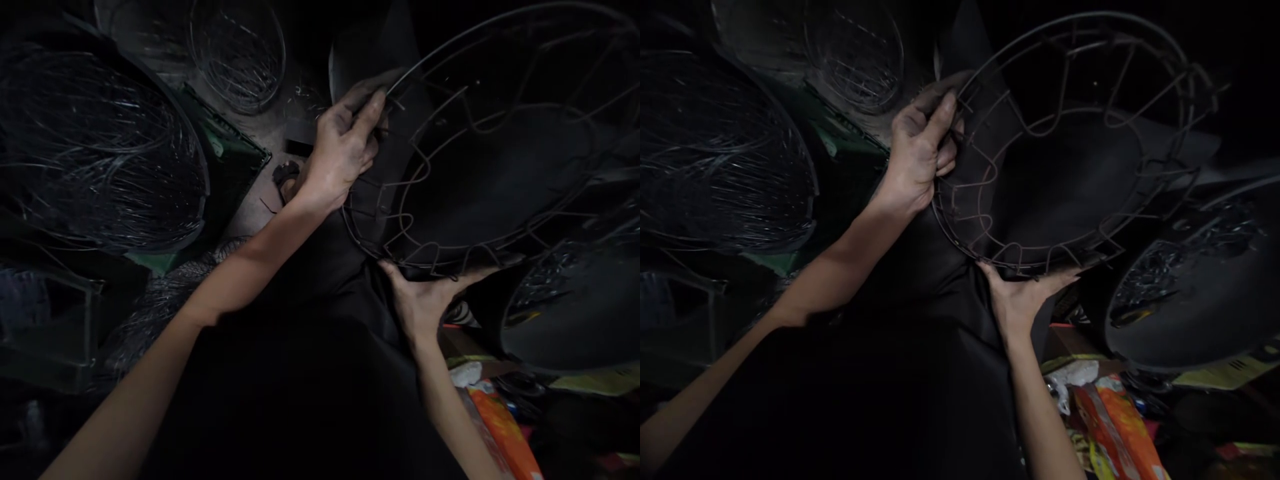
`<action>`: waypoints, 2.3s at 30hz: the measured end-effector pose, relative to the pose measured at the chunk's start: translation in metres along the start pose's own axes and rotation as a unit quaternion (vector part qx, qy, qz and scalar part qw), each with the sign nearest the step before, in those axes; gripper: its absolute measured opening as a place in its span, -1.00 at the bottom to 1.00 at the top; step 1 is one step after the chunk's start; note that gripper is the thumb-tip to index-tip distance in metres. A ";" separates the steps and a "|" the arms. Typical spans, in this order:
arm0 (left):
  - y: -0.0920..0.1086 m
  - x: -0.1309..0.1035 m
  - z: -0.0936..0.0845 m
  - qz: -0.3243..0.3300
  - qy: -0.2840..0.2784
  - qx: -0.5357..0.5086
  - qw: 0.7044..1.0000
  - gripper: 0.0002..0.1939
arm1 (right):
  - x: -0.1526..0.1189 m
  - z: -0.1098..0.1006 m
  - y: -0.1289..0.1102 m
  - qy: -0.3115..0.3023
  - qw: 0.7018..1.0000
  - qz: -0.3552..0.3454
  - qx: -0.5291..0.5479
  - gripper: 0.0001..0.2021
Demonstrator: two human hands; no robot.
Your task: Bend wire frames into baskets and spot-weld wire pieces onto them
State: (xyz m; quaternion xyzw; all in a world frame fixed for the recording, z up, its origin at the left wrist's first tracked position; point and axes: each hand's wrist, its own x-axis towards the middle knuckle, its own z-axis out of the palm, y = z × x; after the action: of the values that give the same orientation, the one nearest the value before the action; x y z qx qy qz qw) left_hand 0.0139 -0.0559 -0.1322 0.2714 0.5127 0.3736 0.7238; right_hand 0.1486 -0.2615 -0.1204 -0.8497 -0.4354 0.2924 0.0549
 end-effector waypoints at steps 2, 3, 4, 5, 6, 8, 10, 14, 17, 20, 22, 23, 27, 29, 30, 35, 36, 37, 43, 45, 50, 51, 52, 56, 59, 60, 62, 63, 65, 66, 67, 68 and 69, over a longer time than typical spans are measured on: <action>0.002 -0.002 0.000 0.005 -0.008 -0.001 1.000 -0.83 | 0.005 0.003 -0.006 0.045 0.998 0.032 -0.011 0.32; 0.003 -0.003 0.000 0.007 -0.013 -0.007 1.000 -0.84 | 0.008 0.005 -0.009 0.067 0.997 0.042 -0.017 0.31; 0.004 -0.004 0.000 0.010 -0.017 -0.017 1.000 -0.85 | 0.011 0.007 -0.011 0.069 0.997 0.042 -0.019 0.28; 0.005 -0.004 0.000 0.016 -0.023 -0.029 0.999 -0.85 | 0.014 0.008 -0.013 0.067 0.997 0.040 -0.020 0.26; 0.005 -0.004 0.000 0.026 -0.029 -0.041 0.998 -0.85 | 0.016 0.010 -0.014 0.065 0.997 0.040 -0.022 0.24; 0.004 -0.001 -0.001 0.036 -0.034 -0.052 0.997 -0.84 | 0.020 0.014 -0.015 0.064 0.996 0.050 -0.034 0.22; 0.002 0.002 -0.002 0.029 -0.029 -0.048 0.998 -0.85 | 0.022 0.017 -0.015 0.067 0.995 0.055 -0.043 0.21; 0.004 -0.002 -0.003 0.025 -0.047 -0.071 0.996 -0.86 | 0.012 0.012 -0.019 0.103 0.994 0.042 -0.010 0.23; 0.016 -0.012 -0.009 0.048 -0.062 -0.091 0.993 -0.81 | 0.000 -0.010 -0.014 0.129 0.986 -0.006 0.105 0.22; 0.031 -0.023 -0.019 0.053 -0.056 -0.080 0.994 -0.69 | 0.003 -0.049 -0.001 0.151 0.958 -0.043 0.240 -0.18; 0.041 -0.032 -0.026 0.067 -0.063 -0.059 0.994 -0.68 | 0.015 -0.085 0.001 0.218 0.943 -0.030 0.248 -0.41; 0.046 -0.037 -0.028 0.070 -0.068 -0.047 0.994 -0.69 | 0.021 -0.103 -0.002 0.234 0.939 -0.030 0.251 -0.47; 0.054 -0.056 -0.033 0.054 -0.093 0.004 0.994 -0.70 | 0.044 -0.157 -0.027 0.112 0.947 -0.120 0.277 -0.51; 0.051 -0.062 -0.034 0.053 -0.103 0.024 0.993 -0.71 | 0.048 -0.169 -0.036 0.031 0.951 -0.162 0.261 -0.56; 0.048 -0.063 -0.035 0.055 -0.105 0.033 0.992 -0.72 | 0.048 -0.172 -0.038 -0.003 0.952 -0.172 0.253 -0.58; 0.039 -0.064 -0.039 0.054 -0.096 0.060 0.992 -0.72 | 0.050 -0.169 -0.025 -0.181 0.925 -0.160 0.295 -0.59; 0.038 -0.062 -0.038 0.053 -0.095 0.058 0.992 -0.72 | 0.055 -0.165 -0.023 -0.194 0.918 -0.158 0.308 -0.60; 0.037 -0.058 -0.036 0.052 -0.095 0.054 0.993 -0.71 | 0.060 -0.161 -0.021 -0.195 0.914 -0.154 0.320 -0.60; 0.030 -0.031 -0.025 0.018 -0.101 0.024 0.994 -0.67 | 0.097 -0.134 -0.011 -0.129 0.899 -0.105 0.406 -0.64; 0.030 -0.027 -0.029 0.010 -0.086 0.016 0.996 -0.65 | 0.094 -0.128 -0.002 -0.110 0.897 -0.097 0.417 -0.62; 0.045 -0.025 -0.044 -0.018 -0.096 0.071 0.993 -0.56 | 0.068 -0.112 0.021 -0.159 0.864 -0.040 0.476 -0.54; 0.049 -0.025 -0.046 -0.026 -0.110 0.095 0.989 -0.55 | 0.065 -0.109 0.024 -0.156 0.857 -0.030 0.490 -0.53; 0.052 -0.025 -0.046 -0.032 -0.122 0.115 0.985 -0.56 | 0.063 -0.107 0.025 -0.151 0.850 -0.022 0.505 -0.52; 0.046 -0.024 -0.044 -0.019 -0.120 0.079 0.989 -0.61 | 0.059 -0.103 0.027 -0.151 0.818 -0.023 0.555 -0.48; 0.034 -0.025 -0.041 0.000 -0.106 0.032 0.994 -0.63 | 0.055 -0.106 0.025 -0.162 0.817 -0.057 0.551 -0.39; 0.031 -0.025 -0.040 0.006 -0.110 0.028 0.993 -0.63 | 0.055 -0.108 0.024 -0.159 0.823 -0.063 0.542 -0.37; 0.030 -0.025 -0.039 0.008 -0.122 0.026 0.992 -0.63 | 0.056 -0.109 0.024 -0.144 0.838 -0.065 0.523 -0.38; 0.031 -0.024 -0.038 0.005 -0.124 0.027 0.992 -0.62 | 0.057 -0.108 0.025 -0.135 0.845 -0.062 0.514 -0.40; 0.034 -0.024 -0.036 -0.001 -0.116 0.033 0.993 -0.59 | 0.062 -0.104 0.030 -0.122 0.856 -0.057 0.499 -0.40; 0.035 -0.025 -0.035 0.001 -0.108 0.041 0.993 -0.57 | 0.065 -0.102 0.032 -0.114 0.866 -0.056 0.484 -0.40; 0.034 -0.026 -0.034 0.009 -0.099 0.052 0.994 -0.54 | 0.068 -0.100 0.034 -0.102 0.883 -0.061 0.454 -0.41; 0.033 -0.027 -0.033 0.022 -0.091 0.066 0.993 -0.52 | 0.069 -0.099 0.033 -0.082 0.908 -0.073 0.405 -0.43; 0.030 -0.028 -0.032 0.037 -0.086 0.086 0.992 -0.51 | 0.070 -0.100 0.029 -0.046 0.936 -0.093 0.337 -0.47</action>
State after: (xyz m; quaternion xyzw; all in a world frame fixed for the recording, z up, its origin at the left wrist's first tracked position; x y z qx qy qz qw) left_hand -0.0295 -0.0610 -0.1046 0.3820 0.4686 0.3301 0.7249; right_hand 0.2552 -0.2095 -0.0795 -0.7223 -0.3906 0.4546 0.3449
